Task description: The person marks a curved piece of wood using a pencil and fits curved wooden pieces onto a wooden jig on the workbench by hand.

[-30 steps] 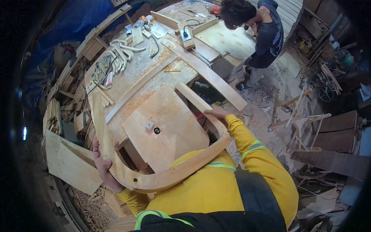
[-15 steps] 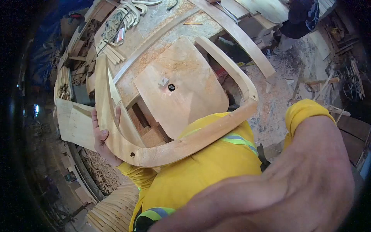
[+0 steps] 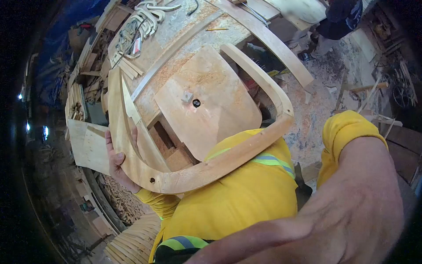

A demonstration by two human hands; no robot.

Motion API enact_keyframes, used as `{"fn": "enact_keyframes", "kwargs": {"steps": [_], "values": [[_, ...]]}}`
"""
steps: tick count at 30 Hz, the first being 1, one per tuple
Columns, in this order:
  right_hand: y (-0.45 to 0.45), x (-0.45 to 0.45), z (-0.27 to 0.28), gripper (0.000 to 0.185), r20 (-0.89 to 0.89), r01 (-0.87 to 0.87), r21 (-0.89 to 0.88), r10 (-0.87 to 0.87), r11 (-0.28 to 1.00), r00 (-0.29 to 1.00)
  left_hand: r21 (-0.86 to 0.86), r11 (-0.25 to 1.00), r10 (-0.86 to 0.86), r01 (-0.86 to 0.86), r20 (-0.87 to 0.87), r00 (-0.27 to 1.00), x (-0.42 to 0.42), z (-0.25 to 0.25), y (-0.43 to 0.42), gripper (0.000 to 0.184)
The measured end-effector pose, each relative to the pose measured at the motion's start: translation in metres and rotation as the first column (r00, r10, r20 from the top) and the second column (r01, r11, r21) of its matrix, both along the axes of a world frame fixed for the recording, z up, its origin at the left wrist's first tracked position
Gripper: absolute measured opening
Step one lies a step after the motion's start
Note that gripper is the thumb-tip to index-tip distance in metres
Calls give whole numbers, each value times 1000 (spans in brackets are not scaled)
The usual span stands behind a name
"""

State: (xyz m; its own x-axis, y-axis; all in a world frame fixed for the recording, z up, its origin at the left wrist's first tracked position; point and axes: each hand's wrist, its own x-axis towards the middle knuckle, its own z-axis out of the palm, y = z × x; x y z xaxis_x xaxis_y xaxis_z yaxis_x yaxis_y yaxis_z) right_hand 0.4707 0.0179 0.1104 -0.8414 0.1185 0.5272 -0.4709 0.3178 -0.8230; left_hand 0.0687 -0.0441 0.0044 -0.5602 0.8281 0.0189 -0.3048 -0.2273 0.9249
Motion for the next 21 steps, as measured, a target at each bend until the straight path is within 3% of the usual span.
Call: {"fn": "enact_keyframes", "kwargs": {"steps": [5,7,9,11,12,14,15,16,17,18,21], "values": [[4,18,-18,28,-94,35,13,-33,999,995,-21,1000,-20,20,0,1000,-2,3,-5,83],[5,24,-55,36,-189,391,205,-356,897,915,7,1000,-25,25,0,1000,-3,2,2,84],[19,2,-65,51,-187,497,-61,-499,866,847,2,999,45,-45,-19,999,-1,4,-3,85],[39,-16,-94,68,-4,603,-296,-633,740,774,-14,1000,7,-8,-94,996,-5,6,-3,84],[49,-13,-119,77,132,706,-305,-706,639,696,-4,1000,-30,29,-113,993,-14,2,-7,83],[63,5,-191,76,474,896,-31,-783,443,404,19,996,-83,86,-123,989,-12,0,-10,81],[69,13,-228,76,534,893,278,-829,355,164,25,996,-82,86,-132,988,-11,-1,-10,80],[75,21,-274,77,601,854,397,-798,336,34,27,996,-84,88,-145,986,-11,-2,-11,80],[78,25,-310,81,678,873,361,-735,329,-3,26,995,-86,92,-161,983,-13,-2,-10,79],[74,22,-322,86,744,854,415,-657,313,-121,33,995,-89,96,-172,981,-19,-8,-10,77],[67,17,-345,76,856,782,412,-493,468,-156,-22,1000,14,-18,-201,980,-15,-5,-9,77]]}}
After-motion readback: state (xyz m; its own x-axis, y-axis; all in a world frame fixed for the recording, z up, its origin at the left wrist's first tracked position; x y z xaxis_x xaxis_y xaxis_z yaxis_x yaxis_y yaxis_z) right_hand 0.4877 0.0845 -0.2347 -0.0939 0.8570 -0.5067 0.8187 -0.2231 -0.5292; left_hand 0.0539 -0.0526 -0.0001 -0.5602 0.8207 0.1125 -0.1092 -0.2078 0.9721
